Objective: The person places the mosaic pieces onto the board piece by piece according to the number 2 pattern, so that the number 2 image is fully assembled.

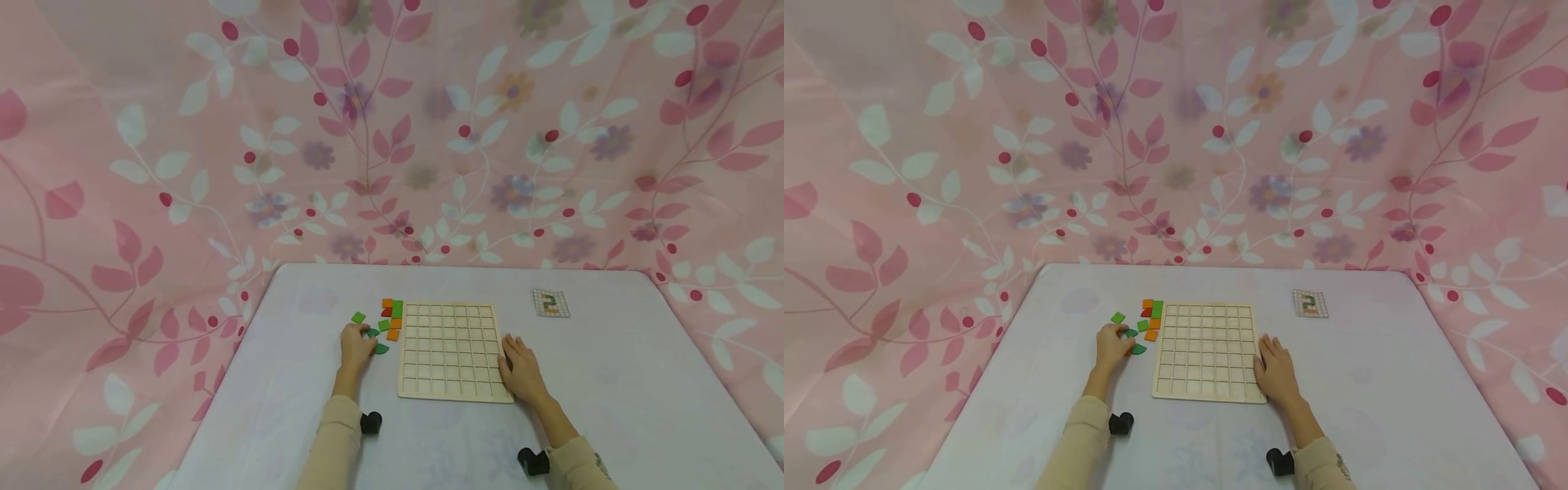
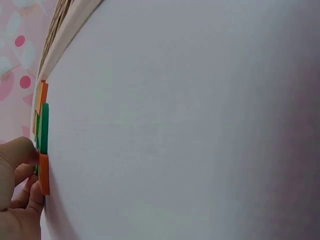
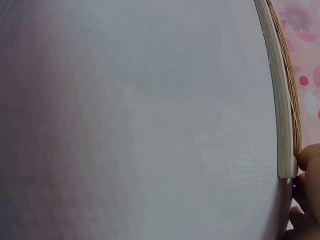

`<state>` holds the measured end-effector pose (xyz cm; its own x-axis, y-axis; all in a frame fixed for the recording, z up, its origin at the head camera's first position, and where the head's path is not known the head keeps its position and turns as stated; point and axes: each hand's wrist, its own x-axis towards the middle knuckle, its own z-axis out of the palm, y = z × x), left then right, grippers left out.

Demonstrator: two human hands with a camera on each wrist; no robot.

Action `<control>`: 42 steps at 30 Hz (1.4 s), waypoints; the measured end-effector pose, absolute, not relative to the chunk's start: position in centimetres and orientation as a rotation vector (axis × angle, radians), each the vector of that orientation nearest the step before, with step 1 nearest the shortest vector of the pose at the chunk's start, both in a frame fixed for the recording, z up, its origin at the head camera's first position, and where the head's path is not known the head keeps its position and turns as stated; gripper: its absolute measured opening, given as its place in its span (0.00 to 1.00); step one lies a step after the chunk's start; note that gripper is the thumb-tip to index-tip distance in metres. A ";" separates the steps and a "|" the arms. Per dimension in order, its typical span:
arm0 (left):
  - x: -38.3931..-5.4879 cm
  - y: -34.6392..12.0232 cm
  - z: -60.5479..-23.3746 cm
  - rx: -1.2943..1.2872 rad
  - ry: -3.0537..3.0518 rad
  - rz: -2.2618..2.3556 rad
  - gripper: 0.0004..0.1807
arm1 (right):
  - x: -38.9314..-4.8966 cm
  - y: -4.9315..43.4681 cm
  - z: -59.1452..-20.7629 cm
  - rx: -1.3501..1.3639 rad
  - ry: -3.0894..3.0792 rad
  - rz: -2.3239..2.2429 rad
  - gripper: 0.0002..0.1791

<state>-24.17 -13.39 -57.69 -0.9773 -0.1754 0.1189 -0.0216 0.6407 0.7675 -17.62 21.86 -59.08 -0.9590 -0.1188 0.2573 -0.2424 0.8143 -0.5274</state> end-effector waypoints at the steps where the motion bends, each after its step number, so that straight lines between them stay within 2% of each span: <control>1: -24.2 -13.4 -57.7 0.155 -2.678 -1.249 0.14 | -17.6 21.9 -59.1 0.281 -2.787 0.853 0.26; 16: -23.9 -13.3 -58.5 0.009 -2.513 -1.358 0.13 | -17.4 21.9 -59.1 0.283 -2.777 0.835 0.25; 20: -24.2 -12.8 -58.6 -0.118 -2.470 -1.354 0.12 | -17.4 21.9 -59.1 0.281 -2.781 0.838 0.25; 26: -24.7 -11.6 -57.8 -0.286 -2.431 -1.356 0.12 | -17.4 21.8 -59.1 0.282 -2.779 0.840 0.25; 42: -25.6 -7.6 -56.0 -0.443 -2.510 -1.416 0.12 | -17.7 22.2 -57.5 0.304 -2.876 0.834 0.26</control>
